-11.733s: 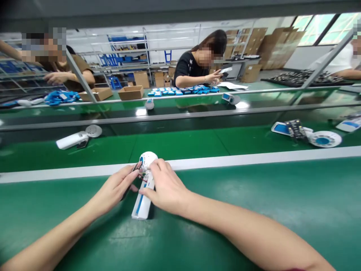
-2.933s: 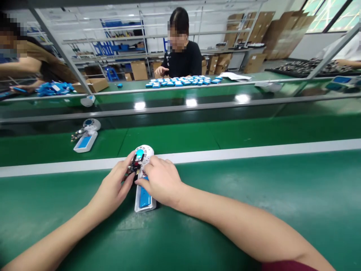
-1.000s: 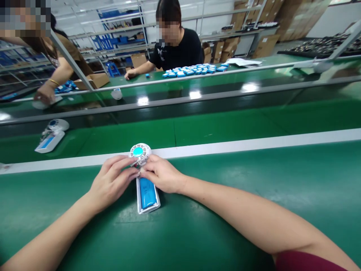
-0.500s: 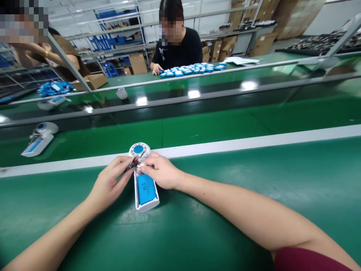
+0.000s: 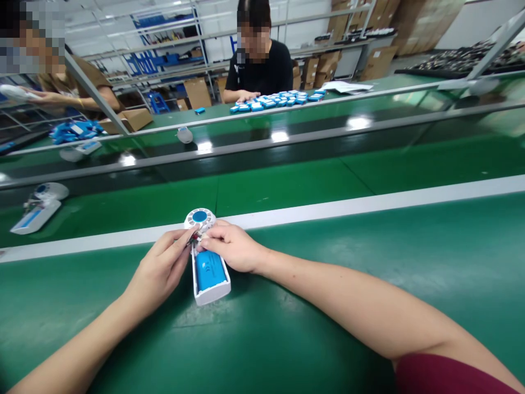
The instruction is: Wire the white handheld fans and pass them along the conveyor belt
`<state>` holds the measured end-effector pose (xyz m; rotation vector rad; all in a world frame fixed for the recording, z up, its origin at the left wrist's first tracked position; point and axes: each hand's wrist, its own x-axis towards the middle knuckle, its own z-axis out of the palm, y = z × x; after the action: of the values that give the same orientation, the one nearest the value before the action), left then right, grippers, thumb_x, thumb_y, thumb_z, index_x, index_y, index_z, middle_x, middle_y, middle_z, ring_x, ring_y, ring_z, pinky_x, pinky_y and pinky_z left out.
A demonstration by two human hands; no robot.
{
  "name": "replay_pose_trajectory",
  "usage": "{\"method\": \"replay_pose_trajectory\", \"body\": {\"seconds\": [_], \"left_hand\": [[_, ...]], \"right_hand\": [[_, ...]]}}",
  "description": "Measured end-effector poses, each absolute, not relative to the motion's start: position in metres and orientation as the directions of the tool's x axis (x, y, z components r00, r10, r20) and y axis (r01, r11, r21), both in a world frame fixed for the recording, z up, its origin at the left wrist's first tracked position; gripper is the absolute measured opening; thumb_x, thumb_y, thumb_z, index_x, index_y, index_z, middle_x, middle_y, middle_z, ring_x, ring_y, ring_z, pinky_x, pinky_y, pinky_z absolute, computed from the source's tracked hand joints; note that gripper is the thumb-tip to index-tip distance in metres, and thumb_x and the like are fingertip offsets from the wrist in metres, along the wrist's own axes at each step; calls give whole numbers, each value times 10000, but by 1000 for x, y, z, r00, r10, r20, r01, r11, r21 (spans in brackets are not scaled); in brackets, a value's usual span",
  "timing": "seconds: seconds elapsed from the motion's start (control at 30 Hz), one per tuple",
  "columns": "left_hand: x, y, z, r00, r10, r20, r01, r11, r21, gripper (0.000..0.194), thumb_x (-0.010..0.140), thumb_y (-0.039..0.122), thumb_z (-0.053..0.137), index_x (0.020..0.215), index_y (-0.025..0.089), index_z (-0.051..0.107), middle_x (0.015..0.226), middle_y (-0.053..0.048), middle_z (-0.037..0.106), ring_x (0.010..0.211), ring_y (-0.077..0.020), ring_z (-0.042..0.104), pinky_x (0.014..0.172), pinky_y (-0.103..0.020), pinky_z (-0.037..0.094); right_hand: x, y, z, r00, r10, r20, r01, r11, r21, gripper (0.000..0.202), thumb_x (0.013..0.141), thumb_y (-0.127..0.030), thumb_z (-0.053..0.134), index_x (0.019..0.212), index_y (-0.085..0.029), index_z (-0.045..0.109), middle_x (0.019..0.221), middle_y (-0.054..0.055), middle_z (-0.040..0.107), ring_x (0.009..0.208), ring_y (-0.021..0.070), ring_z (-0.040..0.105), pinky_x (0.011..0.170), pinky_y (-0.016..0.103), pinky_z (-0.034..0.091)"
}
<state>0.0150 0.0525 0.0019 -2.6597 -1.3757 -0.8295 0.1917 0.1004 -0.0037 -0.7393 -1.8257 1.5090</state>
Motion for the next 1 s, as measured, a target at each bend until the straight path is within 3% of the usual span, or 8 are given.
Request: {"method": "replay_pose_trajectory", "body": {"seconds": [0.3,0.5,0.63,0.73,1.0], "left_hand": [[13,52,3,462,748,476,769,-605,204,471,820,65,417,1273,181,358,1104,-100,498,1018,-178,478,867,-314,442],[11,51,1,478,738,476,761,-619,197,502,819,57,418,1292,204,336,1088,-100,509,996,-178,489,842,-317,457],[15,50,0,508,694,510,781,-621,67,538,812,46,420,1317,182,295,1086,-125,510,1007,-208,480,844,-356,458],[18,49,-5,528,688,498,811,-582,-58,553,817,56,411,1338,136,244,1137,-162,489,1060,-252,450,885,-409,434],[23,48,-14,556,707,437,818,-560,-133,550,838,97,376,1350,108,176,1193,-197,466,1047,-267,483,843,-405,466]], "right_hand": [[193,104,-6,-682,701,209,-60,231,-971,165,828,-165,479,759,-131,625,871,33,524,946,131,484,871,272,378],[189,100,0,-647,753,119,-13,146,-989,161,803,-115,489,699,-124,612,876,32,506,914,128,491,860,264,383],[185,97,2,-612,788,59,1,76,-997,179,790,-84,482,656,-124,593,823,20,498,825,115,500,776,247,411],[184,93,-2,-547,833,82,51,130,-990,180,776,-66,490,635,-132,581,808,16,497,819,117,495,783,258,402],[184,85,-14,-465,861,204,195,325,-925,204,817,-120,453,623,-134,515,765,31,473,740,120,465,728,280,408]]}}
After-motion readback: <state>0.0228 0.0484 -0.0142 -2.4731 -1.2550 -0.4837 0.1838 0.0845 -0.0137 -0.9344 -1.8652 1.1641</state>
